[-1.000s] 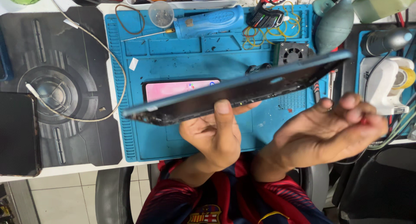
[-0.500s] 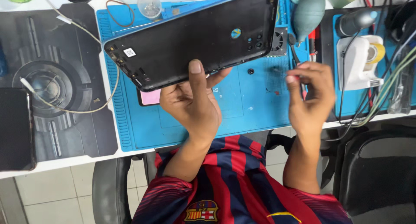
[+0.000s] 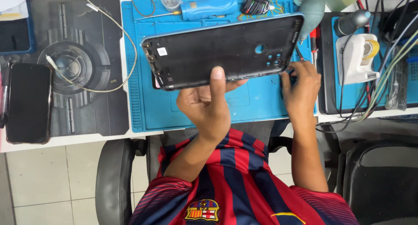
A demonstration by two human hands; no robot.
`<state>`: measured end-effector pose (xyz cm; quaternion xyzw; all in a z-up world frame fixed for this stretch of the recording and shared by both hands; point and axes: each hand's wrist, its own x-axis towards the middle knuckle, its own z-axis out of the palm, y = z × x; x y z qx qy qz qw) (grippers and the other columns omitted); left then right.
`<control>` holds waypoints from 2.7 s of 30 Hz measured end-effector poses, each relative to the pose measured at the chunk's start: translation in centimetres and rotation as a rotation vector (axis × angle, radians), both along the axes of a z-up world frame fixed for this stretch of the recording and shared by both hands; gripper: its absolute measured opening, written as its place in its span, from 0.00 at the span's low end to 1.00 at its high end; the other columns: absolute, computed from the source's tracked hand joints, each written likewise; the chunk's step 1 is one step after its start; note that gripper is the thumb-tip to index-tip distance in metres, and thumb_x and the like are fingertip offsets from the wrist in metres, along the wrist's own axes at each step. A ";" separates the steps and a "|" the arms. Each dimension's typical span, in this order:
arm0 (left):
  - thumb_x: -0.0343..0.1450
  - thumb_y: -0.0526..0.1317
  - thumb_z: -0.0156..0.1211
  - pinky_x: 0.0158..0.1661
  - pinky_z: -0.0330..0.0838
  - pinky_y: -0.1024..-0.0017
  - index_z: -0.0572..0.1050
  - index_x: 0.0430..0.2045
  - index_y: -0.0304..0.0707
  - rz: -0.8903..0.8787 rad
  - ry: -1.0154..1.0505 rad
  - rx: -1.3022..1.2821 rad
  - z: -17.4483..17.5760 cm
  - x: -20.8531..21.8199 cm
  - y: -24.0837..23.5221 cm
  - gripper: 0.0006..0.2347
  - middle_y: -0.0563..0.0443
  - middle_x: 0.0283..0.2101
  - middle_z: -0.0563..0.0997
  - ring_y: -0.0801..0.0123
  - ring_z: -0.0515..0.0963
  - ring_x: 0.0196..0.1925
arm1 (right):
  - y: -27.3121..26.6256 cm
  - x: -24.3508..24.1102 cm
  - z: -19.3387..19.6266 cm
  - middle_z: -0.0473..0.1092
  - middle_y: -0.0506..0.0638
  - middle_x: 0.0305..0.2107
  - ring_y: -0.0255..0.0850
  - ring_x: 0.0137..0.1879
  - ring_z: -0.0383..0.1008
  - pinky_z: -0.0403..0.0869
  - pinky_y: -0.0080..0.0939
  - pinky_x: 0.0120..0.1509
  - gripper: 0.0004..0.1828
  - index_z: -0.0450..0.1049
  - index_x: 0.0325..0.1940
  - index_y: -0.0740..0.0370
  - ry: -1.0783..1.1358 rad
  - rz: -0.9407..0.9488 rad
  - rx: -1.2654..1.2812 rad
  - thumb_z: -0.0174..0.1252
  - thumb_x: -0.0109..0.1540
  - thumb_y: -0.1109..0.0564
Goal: The person disassembles a smartphone by removing the back cover and using a heat gun to warm the edges. They then use a metal prying tool to separate the screen assembly from the frame and test the touchscreen responsiveness.
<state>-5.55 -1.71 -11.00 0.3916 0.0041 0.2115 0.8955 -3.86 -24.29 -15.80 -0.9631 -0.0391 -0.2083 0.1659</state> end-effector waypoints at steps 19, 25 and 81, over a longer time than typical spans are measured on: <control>0.81 0.29 0.53 0.38 0.88 0.63 0.71 0.50 0.13 0.070 -0.010 0.034 -1.1 2.0 -1.1 0.09 0.35 0.46 0.81 0.60 0.86 0.41 | -9.5 7.6 7.6 0.73 0.63 0.36 0.53 0.36 0.76 0.75 0.42 0.38 0.25 0.70 0.43 0.72 -0.328 -0.049 -0.638 0.76 0.58 0.53; 0.80 0.30 0.54 0.43 0.85 0.59 0.70 0.51 0.14 0.055 -0.061 0.086 -1.4 1.9 -2.3 0.10 0.34 0.46 0.81 0.58 0.86 0.44 | -9.3 9.0 7.0 0.73 0.64 0.32 0.56 0.36 0.75 0.72 0.50 0.40 0.29 0.65 0.52 0.75 -0.145 -0.120 -0.113 0.78 0.60 0.61; 0.79 0.32 0.56 0.65 0.77 0.46 0.65 0.59 0.27 0.022 -0.508 0.571 -1.0 3.0 -2.3 0.15 0.27 0.62 0.72 0.38 0.77 0.65 | 1.9 2.6 7.1 0.73 0.62 0.49 0.42 0.50 0.76 0.72 0.33 0.56 0.30 0.57 0.59 0.58 -0.417 0.467 0.649 0.61 0.69 0.36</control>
